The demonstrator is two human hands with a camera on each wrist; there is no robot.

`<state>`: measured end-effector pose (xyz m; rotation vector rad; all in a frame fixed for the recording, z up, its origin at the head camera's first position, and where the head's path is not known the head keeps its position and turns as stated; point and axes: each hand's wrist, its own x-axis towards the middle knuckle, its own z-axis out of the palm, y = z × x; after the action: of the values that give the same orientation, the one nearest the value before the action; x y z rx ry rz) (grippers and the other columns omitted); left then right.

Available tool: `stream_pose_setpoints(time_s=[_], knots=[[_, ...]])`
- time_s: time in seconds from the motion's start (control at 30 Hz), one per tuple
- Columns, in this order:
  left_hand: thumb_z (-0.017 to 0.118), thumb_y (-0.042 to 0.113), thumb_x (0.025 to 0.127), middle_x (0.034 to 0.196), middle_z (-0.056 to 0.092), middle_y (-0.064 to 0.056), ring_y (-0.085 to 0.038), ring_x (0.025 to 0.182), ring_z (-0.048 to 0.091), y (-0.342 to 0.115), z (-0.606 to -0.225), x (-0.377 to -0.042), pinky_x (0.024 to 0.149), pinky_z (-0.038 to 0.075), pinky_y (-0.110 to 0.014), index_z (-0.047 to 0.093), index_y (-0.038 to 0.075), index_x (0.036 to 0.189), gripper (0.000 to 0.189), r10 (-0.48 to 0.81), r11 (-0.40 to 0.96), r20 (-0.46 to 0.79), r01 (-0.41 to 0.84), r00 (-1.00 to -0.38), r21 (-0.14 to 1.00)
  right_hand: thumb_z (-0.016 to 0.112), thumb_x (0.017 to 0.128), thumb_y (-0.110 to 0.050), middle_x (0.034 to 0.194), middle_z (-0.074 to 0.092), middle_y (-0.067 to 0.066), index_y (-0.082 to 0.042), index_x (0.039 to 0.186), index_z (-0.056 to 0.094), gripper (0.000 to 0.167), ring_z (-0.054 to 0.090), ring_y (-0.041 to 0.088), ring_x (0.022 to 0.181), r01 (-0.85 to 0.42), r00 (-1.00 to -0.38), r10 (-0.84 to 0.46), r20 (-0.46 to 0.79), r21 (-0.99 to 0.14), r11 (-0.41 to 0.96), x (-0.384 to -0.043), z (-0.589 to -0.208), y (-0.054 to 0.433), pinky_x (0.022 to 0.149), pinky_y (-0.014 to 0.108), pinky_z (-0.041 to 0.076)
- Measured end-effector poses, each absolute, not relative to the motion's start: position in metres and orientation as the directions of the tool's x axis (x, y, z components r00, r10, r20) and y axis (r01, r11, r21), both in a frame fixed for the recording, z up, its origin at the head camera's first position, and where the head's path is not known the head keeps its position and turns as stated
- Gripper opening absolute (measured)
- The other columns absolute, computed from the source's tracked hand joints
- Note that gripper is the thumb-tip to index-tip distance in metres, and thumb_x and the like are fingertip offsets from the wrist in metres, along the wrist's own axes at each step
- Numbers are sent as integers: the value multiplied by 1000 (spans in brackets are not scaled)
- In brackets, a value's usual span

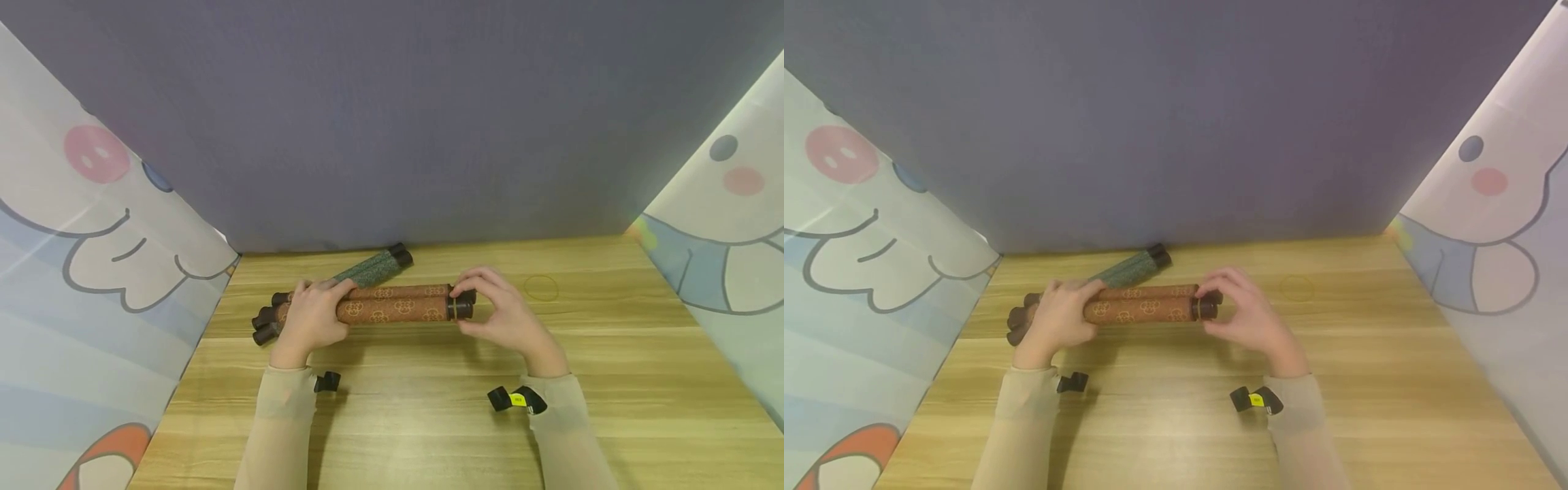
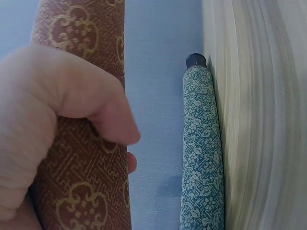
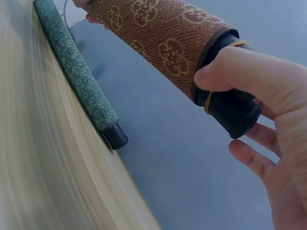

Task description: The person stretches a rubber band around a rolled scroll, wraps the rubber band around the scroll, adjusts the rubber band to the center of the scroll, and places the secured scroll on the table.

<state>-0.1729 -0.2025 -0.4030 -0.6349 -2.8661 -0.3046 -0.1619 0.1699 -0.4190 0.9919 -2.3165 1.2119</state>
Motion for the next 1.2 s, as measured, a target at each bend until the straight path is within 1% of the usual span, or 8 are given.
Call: stream_pose_setpoints(time_s=[0.13,0.23,0.37,0.5,0.63,0.73,0.93,1.2], knots=[[85,6,69,124,75,-12,-40,115,68,-203,-404,-173,103,43,-65,70,21,140,74,384,893,208,419,-900,165,94,69,5,134,67,12,-15,117,74,56,61,32,127,-715,-699,-431,571,-578,394,-161,-418,173,105,66,51],[95,13,71,130,74,-14,-43,121,66,-203,-406,-174,104,43,-65,68,21,141,75,380,896,209,415,-901,160,94,71,4,136,66,13,-16,120,75,56,61,33,128,-707,-706,-442,553,-577,409,-161,-417,176,105,65,51],[105,30,68,130,73,-13,-40,120,66,-202,-407,-174,100,45,-63,67,20,139,81,383,891,232,424,-894,161,90,74,2,140,64,7,-18,125,75,57,59,32,131,-687,-725,-457,516,-590,424,-161,-417,182,108,65,49],[107,36,66,130,71,-12,-38,119,66,-201,-409,-174,101,45,-63,66,21,138,84,384,887,249,430,-889,167,83,80,-3,139,67,6,-17,130,73,53,61,30,130,-687,-724,-469,505,-589,426,-161,-416,188,105,64,52],[107,36,65,127,71,-11,-38,117,66,-200,-410,-175,103,44,-63,66,22,135,82,392,882,267,442,-880,162,77,89,0,131,72,7,-12,127,74,40,65,28,124,-713,-700,-482,527,-554,429,-162,-414,190,102,48,56],[107,35,65,123,71,-11,-37,114,67,-198,-410,-175,103,44,-63,66,22,132,80,400,879,289,454,-870,148,77,90,7,126,74,7,-11,122,76,37,68,29,120,-733,-680,-490,545,-521,439,-163,-413,190,99,42,58],[105,32,67,115,69,-9,-35,104,66,-196,-410,-177,99,42,-61,68,22,128,72,410,869,366,480,-835,121,81,88,10,122,74,5,-13,118,77,38,70,31,115,-726,-688,-491,535,-507,465,-163,-409,189,90,53,61],[100,27,71,112,69,-11,-36,100,65,-189,-411,-177,95,43,-61,69,21,125,63,424,860,396,499,-814,103,90,86,2,112,76,0,-11,112,78,32,72,23,103,-691,-722,-494,484,-526,495,-162,-408,186,82,51,61]])
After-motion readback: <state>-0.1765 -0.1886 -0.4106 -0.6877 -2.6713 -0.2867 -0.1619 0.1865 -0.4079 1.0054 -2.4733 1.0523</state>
